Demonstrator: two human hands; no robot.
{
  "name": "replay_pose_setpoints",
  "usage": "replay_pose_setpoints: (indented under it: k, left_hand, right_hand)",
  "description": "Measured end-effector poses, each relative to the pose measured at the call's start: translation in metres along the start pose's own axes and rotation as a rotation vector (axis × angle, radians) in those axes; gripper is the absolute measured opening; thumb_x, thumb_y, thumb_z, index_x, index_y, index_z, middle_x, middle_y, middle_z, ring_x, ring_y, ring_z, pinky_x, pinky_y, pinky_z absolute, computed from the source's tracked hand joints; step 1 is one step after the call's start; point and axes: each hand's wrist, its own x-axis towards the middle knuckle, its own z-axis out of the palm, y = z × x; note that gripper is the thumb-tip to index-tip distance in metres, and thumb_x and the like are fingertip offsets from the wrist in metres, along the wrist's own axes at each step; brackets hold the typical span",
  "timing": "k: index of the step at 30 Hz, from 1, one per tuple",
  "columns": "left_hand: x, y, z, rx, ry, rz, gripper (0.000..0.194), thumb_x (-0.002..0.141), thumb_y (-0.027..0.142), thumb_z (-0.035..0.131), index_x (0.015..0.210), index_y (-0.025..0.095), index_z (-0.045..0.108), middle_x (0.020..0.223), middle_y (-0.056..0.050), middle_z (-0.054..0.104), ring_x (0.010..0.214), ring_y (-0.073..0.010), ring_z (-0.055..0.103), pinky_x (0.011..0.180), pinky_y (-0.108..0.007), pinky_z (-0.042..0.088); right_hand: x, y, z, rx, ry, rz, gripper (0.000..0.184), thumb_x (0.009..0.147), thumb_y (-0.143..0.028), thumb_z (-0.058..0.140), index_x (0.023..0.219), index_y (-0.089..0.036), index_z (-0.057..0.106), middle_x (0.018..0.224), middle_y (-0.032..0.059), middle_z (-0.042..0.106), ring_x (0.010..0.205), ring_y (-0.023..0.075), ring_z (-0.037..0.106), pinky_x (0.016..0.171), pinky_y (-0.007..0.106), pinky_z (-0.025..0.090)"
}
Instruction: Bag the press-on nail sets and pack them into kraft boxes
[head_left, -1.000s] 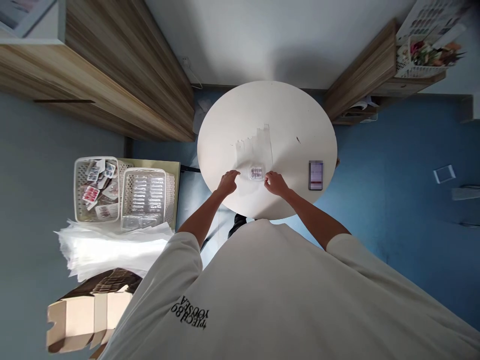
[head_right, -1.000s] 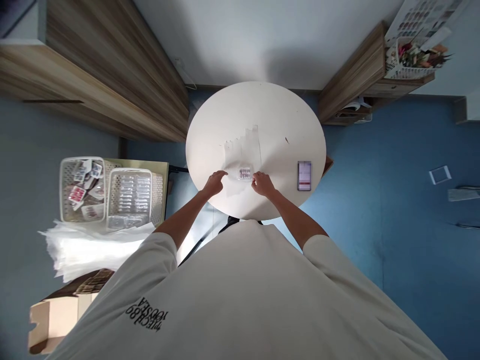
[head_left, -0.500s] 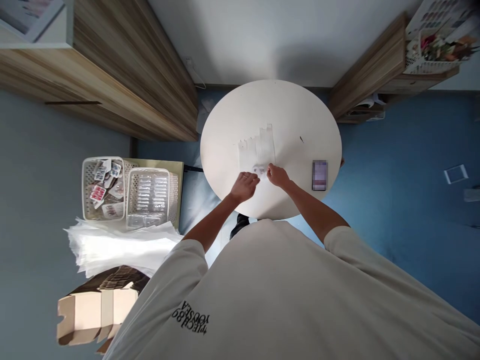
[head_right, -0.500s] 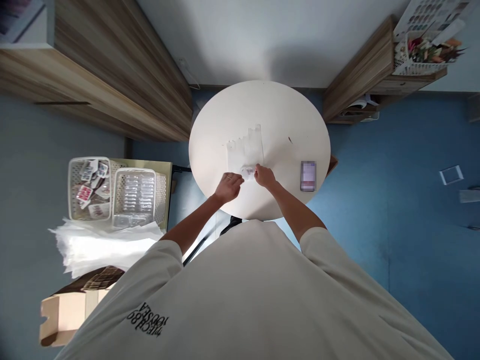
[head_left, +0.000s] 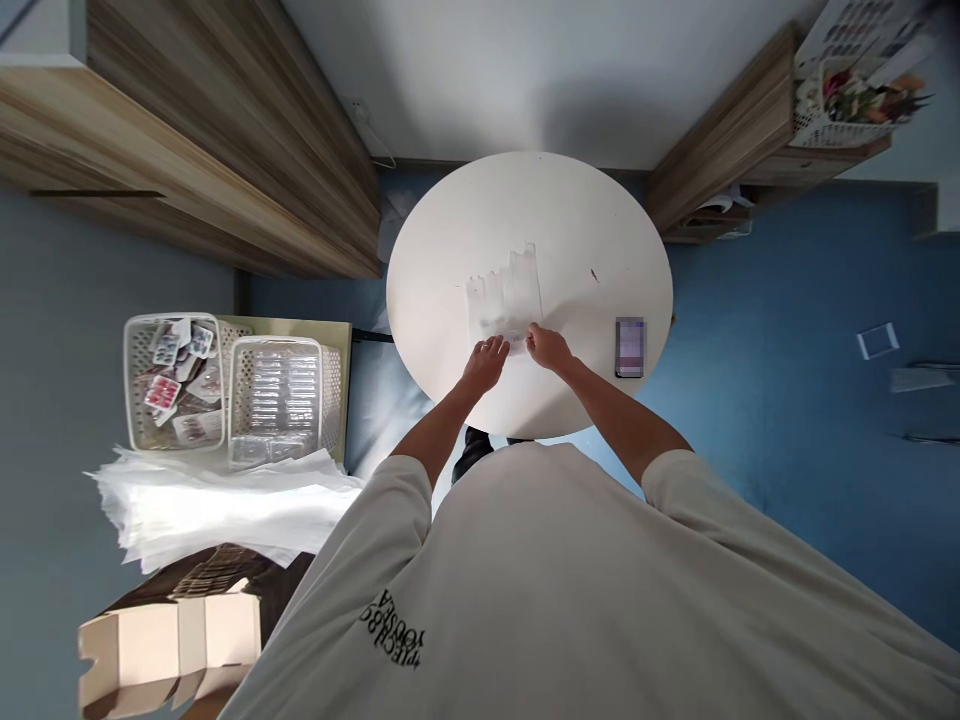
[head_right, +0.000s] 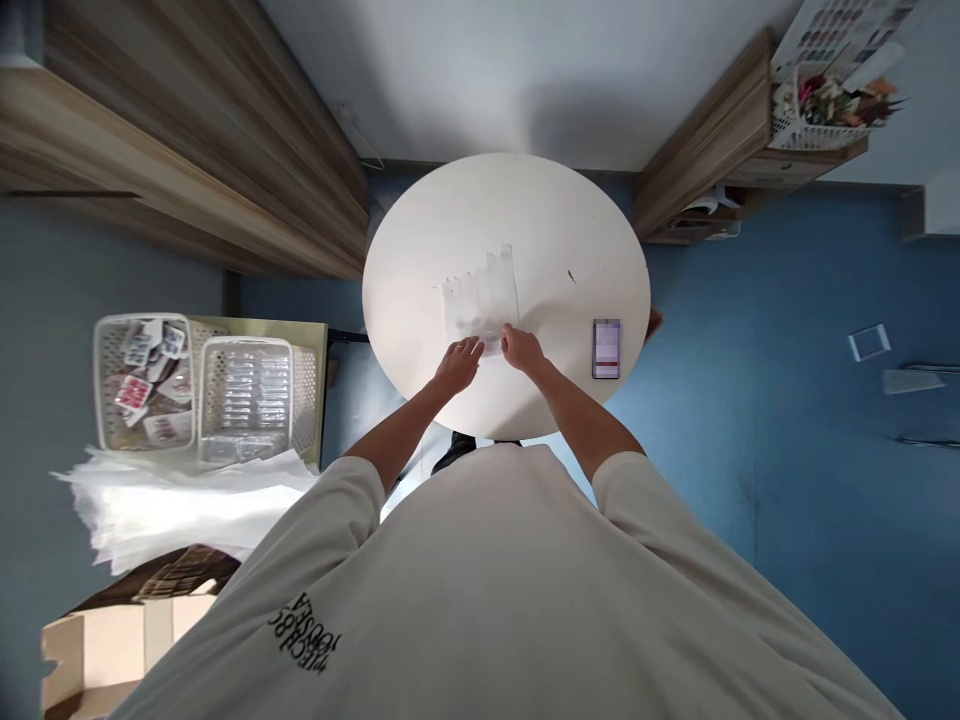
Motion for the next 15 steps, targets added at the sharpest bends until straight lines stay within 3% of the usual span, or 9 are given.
replay_pose_setpoints:
  k: [2, 6, 10, 15]
  left_hand:
    - [0.002, -0.001, 0.002, -0.001, -0.001, -0.010, 0.060, 0.095, 0.009, 0.048, 0.155, 0.013, 0.048, 0.170, -0.022, 0.041, 0.154, -0.0353, 0.044, 0.120, -0.054, 0.041]
    - [0.009, 0.001, 0.004, -0.002, 0.011, -0.041, 0.058, 0.095, 0.011, 0.051, 0.152, 0.015, 0.048, 0.169, -0.023, 0.043, 0.151, -0.0373, 0.047, 0.115, -0.054, 0.045]
    - [0.017, 0.004, 0.003, -0.044, 0.033, -0.087, 0.057, 0.093, 0.015, 0.059, 0.149, 0.017, 0.049, 0.167, -0.023, 0.045, 0.147, -0.0396, 0.051, 0.112, -0.056, 0.045]
    - [0.026, 0.001, -0.004, -0.099, 0.017, -0.099, 0.055, 0.088, 0.011, 0.057, 0.143, 0.015, 0.053, 0.159, -0.024, 0.053, 0.141, -0.0405, 0.054, 0.112, -0.056, 0.042]
  right_hand:
    - [-0.006, -0.002, 0.000, -0.018, 0.034, -0.026, 0.031, 0.107, -0.023, 0.039, 0.130, -0.017, 0.058, 0.118, 0.0165, 0.074, 0.103, 0.0311, 0.066, 0.089, 0.040, 0.046]
    - [-0.028, -0.010, 0.008, -0.134, 0.240, -0.154, 0.035, 0.104, -0.019, 0.041, 0.132, -0.015, 0.061, 0.140, 0.0206, 0.062, 0.128, 0.0365, 0.052, 0.106, 0.047, 0.039]
    - [-0.044, -0.019, 0.025, -0.184, 0.131, -0.274, 0.038, 0.101, -0.015, 0.043, 0.130, -0.018, 0.067, 0.130, 0.0188, 0.066, 0.119, 0.0353, 0.053, 0.103, 0.047, 0.039]
    - [-0.042, -0.021, 0.035, -0.195, 0.086, -0.208, 0.053, 0.098, -0.013, 0.048, 0.150, -0.019, 0.057, 0.151, 0.0191, 0.058, 0.131, 0.0364, 0.050, 0.108, 0.048, 0.037]
